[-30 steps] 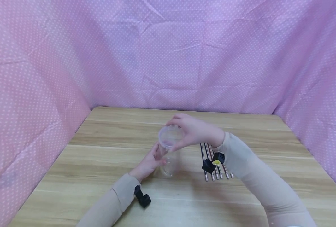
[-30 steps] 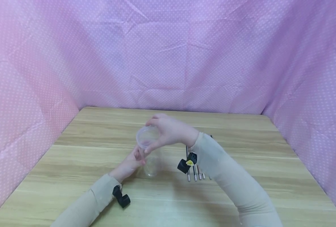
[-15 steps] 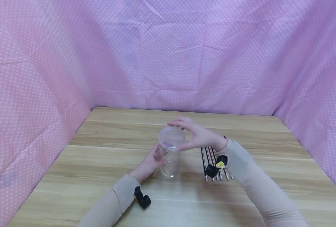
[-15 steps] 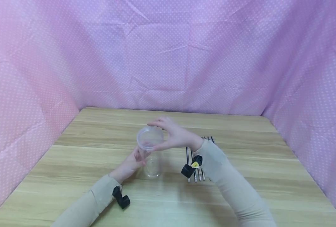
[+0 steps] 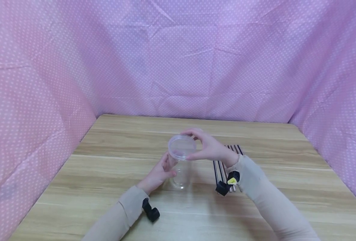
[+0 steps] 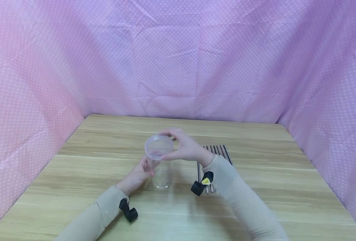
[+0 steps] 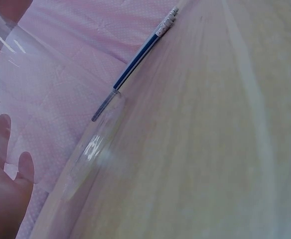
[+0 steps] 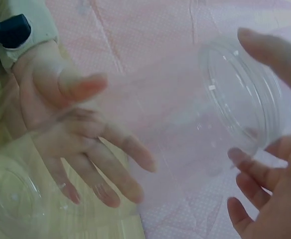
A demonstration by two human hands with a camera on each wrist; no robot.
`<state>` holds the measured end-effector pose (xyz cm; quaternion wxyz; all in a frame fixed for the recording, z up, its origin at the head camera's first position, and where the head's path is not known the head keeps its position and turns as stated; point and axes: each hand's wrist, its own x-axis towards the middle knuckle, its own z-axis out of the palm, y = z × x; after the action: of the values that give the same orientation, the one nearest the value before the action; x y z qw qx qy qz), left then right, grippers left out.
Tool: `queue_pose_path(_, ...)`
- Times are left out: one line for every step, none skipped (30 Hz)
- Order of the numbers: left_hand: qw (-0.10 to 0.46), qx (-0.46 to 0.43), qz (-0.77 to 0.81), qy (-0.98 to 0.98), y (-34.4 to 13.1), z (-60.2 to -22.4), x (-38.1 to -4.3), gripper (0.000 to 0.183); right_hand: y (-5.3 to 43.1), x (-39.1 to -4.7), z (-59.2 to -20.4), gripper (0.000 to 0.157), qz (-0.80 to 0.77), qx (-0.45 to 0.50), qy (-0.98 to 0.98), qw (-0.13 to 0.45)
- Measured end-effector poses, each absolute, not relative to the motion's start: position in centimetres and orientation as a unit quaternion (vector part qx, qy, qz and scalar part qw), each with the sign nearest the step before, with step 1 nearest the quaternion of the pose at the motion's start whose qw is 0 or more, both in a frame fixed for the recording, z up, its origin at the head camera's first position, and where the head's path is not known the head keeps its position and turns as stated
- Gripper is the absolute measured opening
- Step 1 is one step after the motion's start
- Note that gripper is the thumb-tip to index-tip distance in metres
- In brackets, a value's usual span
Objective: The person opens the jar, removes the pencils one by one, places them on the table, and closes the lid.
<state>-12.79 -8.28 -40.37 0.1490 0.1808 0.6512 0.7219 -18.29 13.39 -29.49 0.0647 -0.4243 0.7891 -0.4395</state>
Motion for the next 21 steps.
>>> queue_pose_path(0.149,0.184,0.723,0.649,-8.3,-40.4,-12.8,0.085,13.3,-18.1,-29.5,0.07,-0.443,-0.418,0.791,0.06)
queue_pose_path(0.148,0.186,0.723,0.649,-8.3,-40.4,-12.8,0.085,13.2,-18.0,-29.6,0.07,-0.445,-0.409,0.795,0.055)
queue_pose_path(0.149,0.187,0.723,0.649,-8.3,-40.5,-12.8,0.085,13.1,-17.7,-29.6,0.07,-0.448,-0.401,0.797,0.052)
queue_pose_path(0.149,0.187,0.723,0.648,-8.3,-40.5,-12.8,0.085,13.0,-17.5,-29.5,0.07,-0.45,-0.39,0.802,0.05)
queue_pose_path(0.149,0.188,0.724,0.647,-8.3,-40.5,-12.8,0.085,12.9,-17.2,-29.5,0.069,-0.452,-0.379,0.806,0.048)
queue_pose_path(0.148,0.188,0.723,0.647,-8.3,-40.5,-12.8,0.086,12.9,-17.0,-29.4,0.069,-0.451,-0.368,0.811,0.046)
queue_pose_path(0.148,0.189,0.724,0.647,-8.3,-40.5,-12.8,0.086,12.8,-16.8,-29.4,0.068,-0.451,-0.358,0.816,0.046)
queue_pose_path(0.147,0.189,0.724,0.647,-8.3,-40.5,-12.8,0.086,12.7,-16.6,-29.3,0.066,-0.451,-0.349,0.821,0.043)
queue_pose_path(0.147,0.19,0.725,0.646,-8.4,-40.5,-12.7,0.087,12.6,-16.4,-29.3,0.065,-0.45,-0.34,0.824,0.04)
queue_pose_path(0.145,0.191,0.726,0.645,-8.4,-40.5,-12.7,0.087,12.6,-16.2,-29.3,0.063,-0.449,-0.332,0.829,0.036)
queue_pose_path(0.145,0.192,0.727,0.644,-8.4,-40.5,-12.7,0.087,12.5,-16.0,-29.3,0.062,-0.447,-0.326,0.832,0.031)
queue_pose_path(0.144,0.193,0.727,0.643,-8.4,-40.5,-12.7,0.088,12.4,-15.9,-29.2,0.06,-0.446,-0.317,0.836,0.025)
queue_pose_path(0.143,0.194,0.728,0.642,-8.4,-40.5,-12.8,0.088,12.2,-15.7,-29.3,0.059,-0.445,-0.307,0.841,0.019)
queue_pose_path(0.143,0.194,0.727,0.642,-8.4,-40.5,-12.8,0.088,12.1,-15.5,-29.3,0.059,-0.445,-0.299,0.844,0.013)
queue_pose_path(0.142,0.195,0.727,0.643,-8.4,-40.6,-12.8,0.087,12.1,-15.3,-29.3,0.059,-0.443,-0.29,0.848,0.006)
queue_pose_path(0.141,0.196,0.726,0.643,-8.4,-40.6,-12.8,0.087,12.0,-15.1,-29.3,0.059,-0.441,-0.282,0.852,0.0)
queue_pose_path(0.141,0.197,0.725,0.644,-8.3,-40.6,-12.8,0.086,11.9,-14.9,-29.3,0.059,-0.439,-0.276,0.855,-0.006)
queue_pose_path(0.141,0.198,0.724,0.646,-8.3,-40.6,-12.8,0.085,11.9,-14.7,-29.3,0.06,-0.437,-0.272,0.857,-0.013)
queue_pose_path(0.14,0.196,0.723,0.648,-8.3,-40.6,-12.8,0.085,11.8,-14.6,-29.3,0.062,-0.435,-0.274,0.857,-0.018)
queue_pose_path(0.14,0.195,0.721,0.65,-8.3,-40.6,-12.8,0.085,11.9,-14.5,-29.3,0.066,-0.433,-0.279,0.857,-0.02)
queue_pose_path(0.14,0.194,0.721,0.65,-8.3,-40.6,-12.8,0.085,11.9,-14.5,-29.4,0.069,-0.432,-0.282,0.856,-0.02)
